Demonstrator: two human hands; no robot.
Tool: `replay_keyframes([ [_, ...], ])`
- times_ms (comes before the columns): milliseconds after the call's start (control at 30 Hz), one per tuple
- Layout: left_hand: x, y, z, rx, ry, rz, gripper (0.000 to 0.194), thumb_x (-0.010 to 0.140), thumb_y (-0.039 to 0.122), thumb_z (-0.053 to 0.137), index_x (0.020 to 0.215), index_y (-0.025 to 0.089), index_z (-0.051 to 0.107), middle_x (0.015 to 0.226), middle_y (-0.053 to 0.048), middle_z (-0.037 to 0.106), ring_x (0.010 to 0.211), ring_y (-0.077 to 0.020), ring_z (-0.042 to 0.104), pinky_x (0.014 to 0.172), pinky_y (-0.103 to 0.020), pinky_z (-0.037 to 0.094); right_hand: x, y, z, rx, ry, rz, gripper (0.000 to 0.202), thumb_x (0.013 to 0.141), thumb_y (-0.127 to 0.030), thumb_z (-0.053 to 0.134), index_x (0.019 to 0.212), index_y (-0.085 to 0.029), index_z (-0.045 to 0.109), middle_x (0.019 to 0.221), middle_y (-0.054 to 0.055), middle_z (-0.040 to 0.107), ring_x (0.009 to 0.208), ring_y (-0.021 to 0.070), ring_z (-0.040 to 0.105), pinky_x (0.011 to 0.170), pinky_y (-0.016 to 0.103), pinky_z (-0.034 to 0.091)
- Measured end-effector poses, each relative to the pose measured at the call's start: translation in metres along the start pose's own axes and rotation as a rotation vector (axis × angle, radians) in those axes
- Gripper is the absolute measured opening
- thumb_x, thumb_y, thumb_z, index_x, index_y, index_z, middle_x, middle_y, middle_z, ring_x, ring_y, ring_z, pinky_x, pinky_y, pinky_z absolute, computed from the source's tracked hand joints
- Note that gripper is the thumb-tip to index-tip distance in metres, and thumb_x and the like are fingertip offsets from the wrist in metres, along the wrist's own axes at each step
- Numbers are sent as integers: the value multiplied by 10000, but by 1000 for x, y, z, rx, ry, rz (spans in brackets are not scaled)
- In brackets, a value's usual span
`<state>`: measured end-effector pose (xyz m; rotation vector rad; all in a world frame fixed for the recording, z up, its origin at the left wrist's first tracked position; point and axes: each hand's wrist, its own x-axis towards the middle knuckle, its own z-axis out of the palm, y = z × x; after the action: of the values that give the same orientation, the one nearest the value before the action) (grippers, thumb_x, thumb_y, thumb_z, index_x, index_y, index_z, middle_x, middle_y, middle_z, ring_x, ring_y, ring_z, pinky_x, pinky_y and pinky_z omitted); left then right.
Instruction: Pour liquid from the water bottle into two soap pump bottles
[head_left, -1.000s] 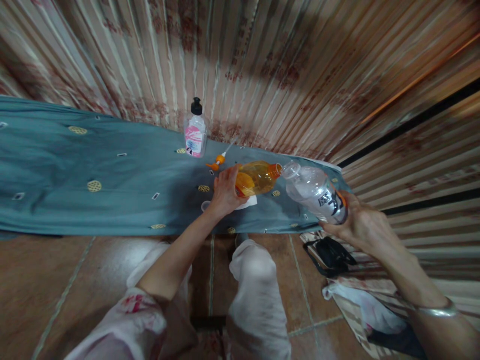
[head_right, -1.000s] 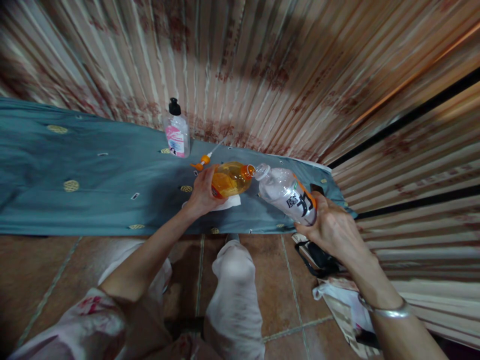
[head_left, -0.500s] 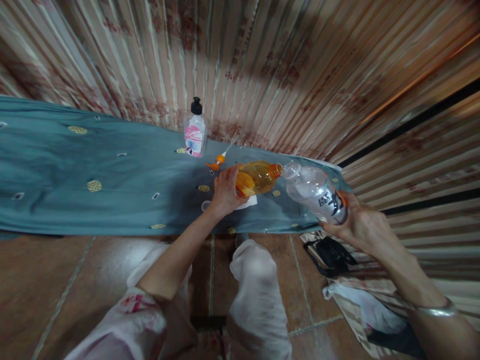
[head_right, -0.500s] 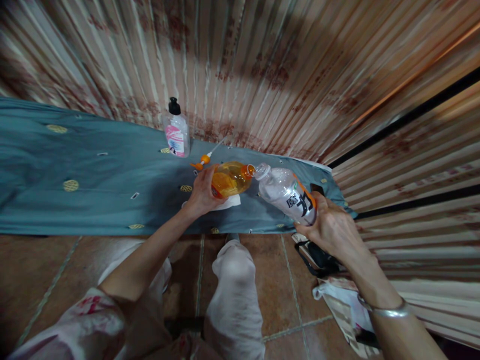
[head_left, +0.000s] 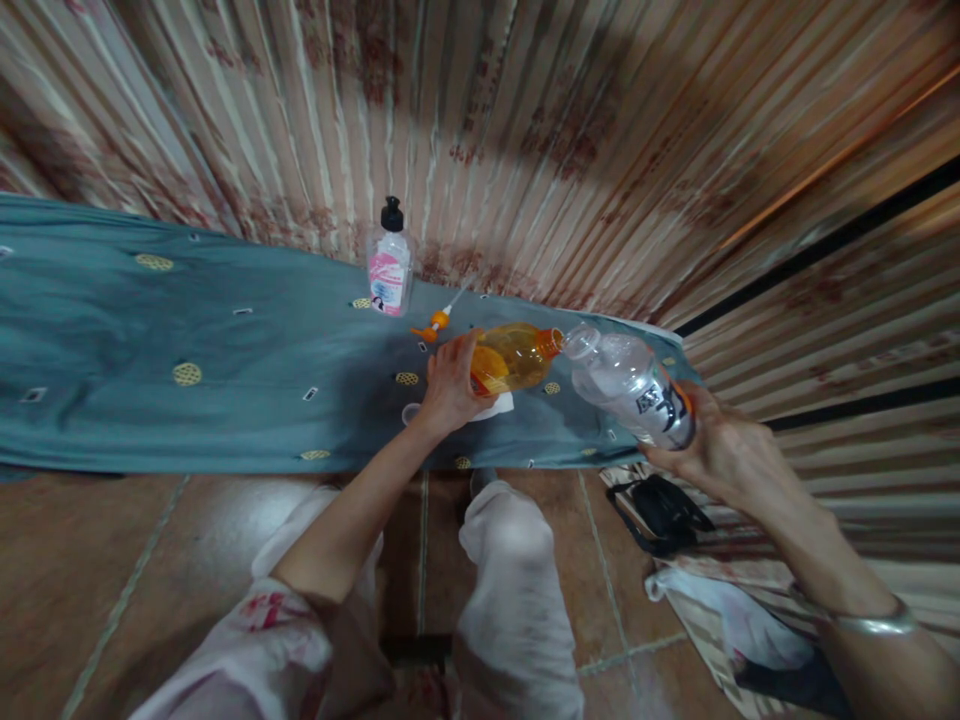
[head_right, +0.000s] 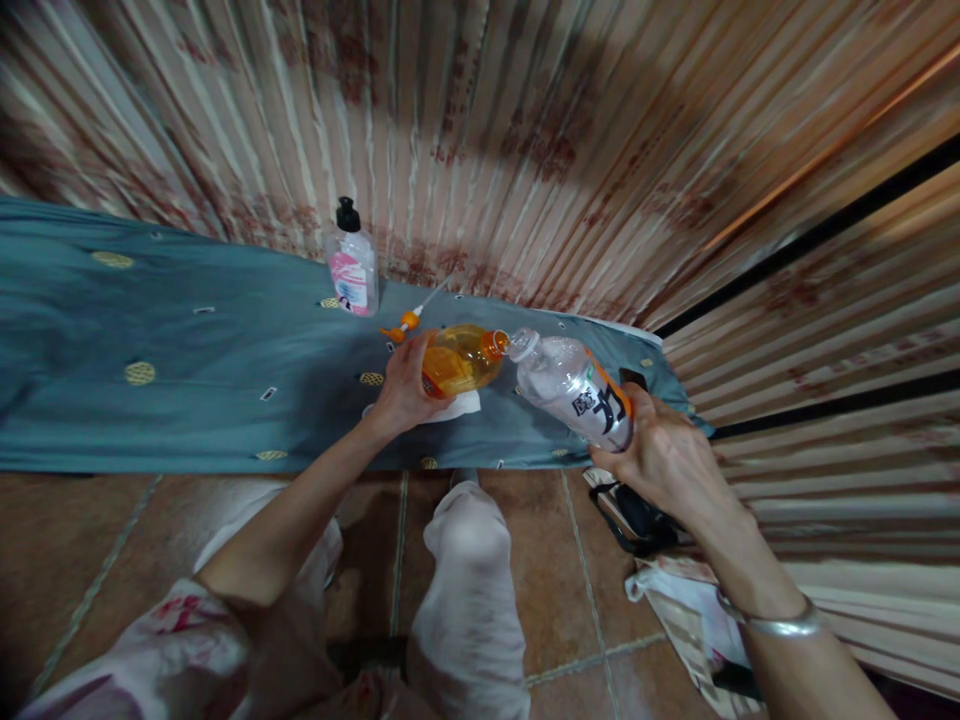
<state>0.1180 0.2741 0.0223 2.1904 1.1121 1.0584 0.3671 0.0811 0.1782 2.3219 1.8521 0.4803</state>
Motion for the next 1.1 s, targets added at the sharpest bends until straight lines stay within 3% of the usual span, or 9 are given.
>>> replay_keyframes([
  [1100,1,2,-2,-14,-7,-6,947,633,198,829,1473,189,391,1431,-184,558,1326,-393,525,1112,-575,412,0,-1,-2,-9,-21,12,751,742,-432,763,1364,-99,507,931,156,761,806,352,754,648,353,528],
])
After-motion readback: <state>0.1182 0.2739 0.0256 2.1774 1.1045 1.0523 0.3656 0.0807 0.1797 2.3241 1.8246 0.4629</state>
